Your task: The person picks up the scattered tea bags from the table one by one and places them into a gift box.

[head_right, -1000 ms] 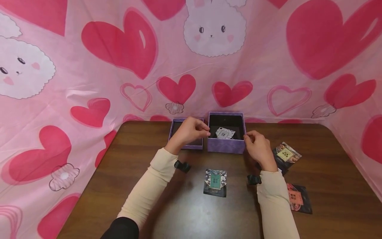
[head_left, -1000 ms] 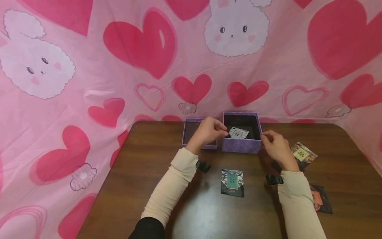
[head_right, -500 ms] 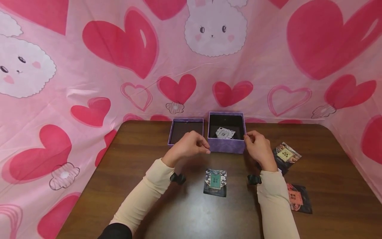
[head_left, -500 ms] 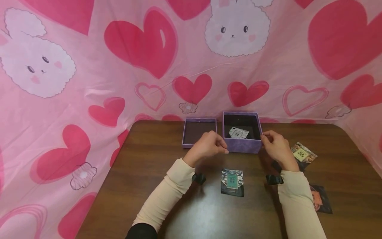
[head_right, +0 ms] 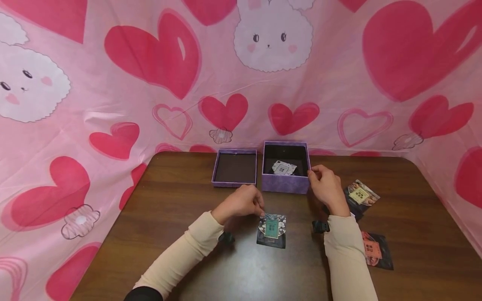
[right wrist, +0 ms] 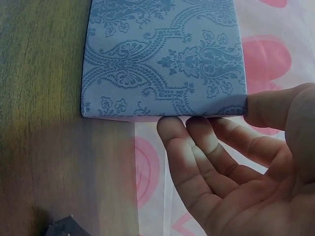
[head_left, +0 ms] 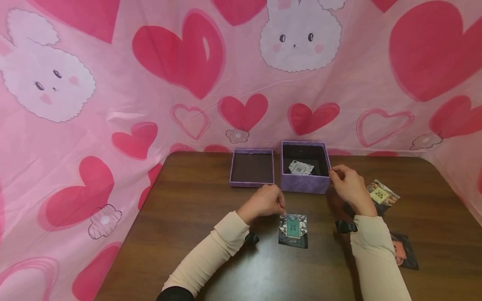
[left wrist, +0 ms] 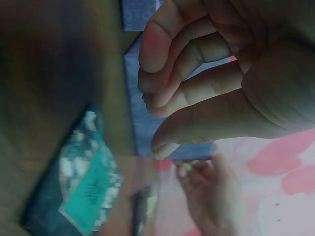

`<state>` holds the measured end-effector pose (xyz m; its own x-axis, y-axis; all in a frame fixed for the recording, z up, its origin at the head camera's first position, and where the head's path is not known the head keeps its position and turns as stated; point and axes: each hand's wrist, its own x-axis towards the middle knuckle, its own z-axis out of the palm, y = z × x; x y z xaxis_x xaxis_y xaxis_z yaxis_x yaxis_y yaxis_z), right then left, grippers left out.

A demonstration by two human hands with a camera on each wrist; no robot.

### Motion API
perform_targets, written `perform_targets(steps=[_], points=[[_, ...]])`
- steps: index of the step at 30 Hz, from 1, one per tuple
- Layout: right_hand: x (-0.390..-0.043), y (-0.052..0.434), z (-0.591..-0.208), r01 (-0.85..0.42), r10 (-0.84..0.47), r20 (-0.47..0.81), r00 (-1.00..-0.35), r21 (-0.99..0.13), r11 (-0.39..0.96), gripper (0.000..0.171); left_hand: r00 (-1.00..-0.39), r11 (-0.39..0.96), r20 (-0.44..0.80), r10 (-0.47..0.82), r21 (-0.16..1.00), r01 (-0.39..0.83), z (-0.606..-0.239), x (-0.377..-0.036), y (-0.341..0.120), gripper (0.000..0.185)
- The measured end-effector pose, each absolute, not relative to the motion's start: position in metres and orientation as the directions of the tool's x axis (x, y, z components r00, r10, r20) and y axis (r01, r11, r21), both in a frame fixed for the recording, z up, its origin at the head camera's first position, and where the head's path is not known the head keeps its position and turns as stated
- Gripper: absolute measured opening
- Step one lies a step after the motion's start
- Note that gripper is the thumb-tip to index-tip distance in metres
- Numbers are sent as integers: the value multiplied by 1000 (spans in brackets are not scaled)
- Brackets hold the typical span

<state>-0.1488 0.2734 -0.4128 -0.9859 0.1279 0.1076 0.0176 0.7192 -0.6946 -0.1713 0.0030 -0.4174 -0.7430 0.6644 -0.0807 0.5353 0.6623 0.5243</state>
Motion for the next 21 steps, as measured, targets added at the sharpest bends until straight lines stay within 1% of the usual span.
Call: perform_targets(steps=[6, 9, 14, 21], points=[[-149, 273, -414, 24, 131, 101, -986, -697, 716, 41, -714, 687, -145, 685, 457, 566, -431, -170, 8, 32], [-150, 273, -414, 25, 136, 104, -985, -697, 717, 40, -716, 702, -161, 679, 426, 570, -436, -170, 10, 35], [-150, 273, -414, 29, 135, 97, -986, -698, 716, 41, -738, 727, -171, 653, 417, 546, -440, -169, 12, 30], [-149, 273, -414, 49, 137, 69, -988, -707, 706, 43, -753, 750, -200, 627, 417, 513, -443, -168, 14, 30]])
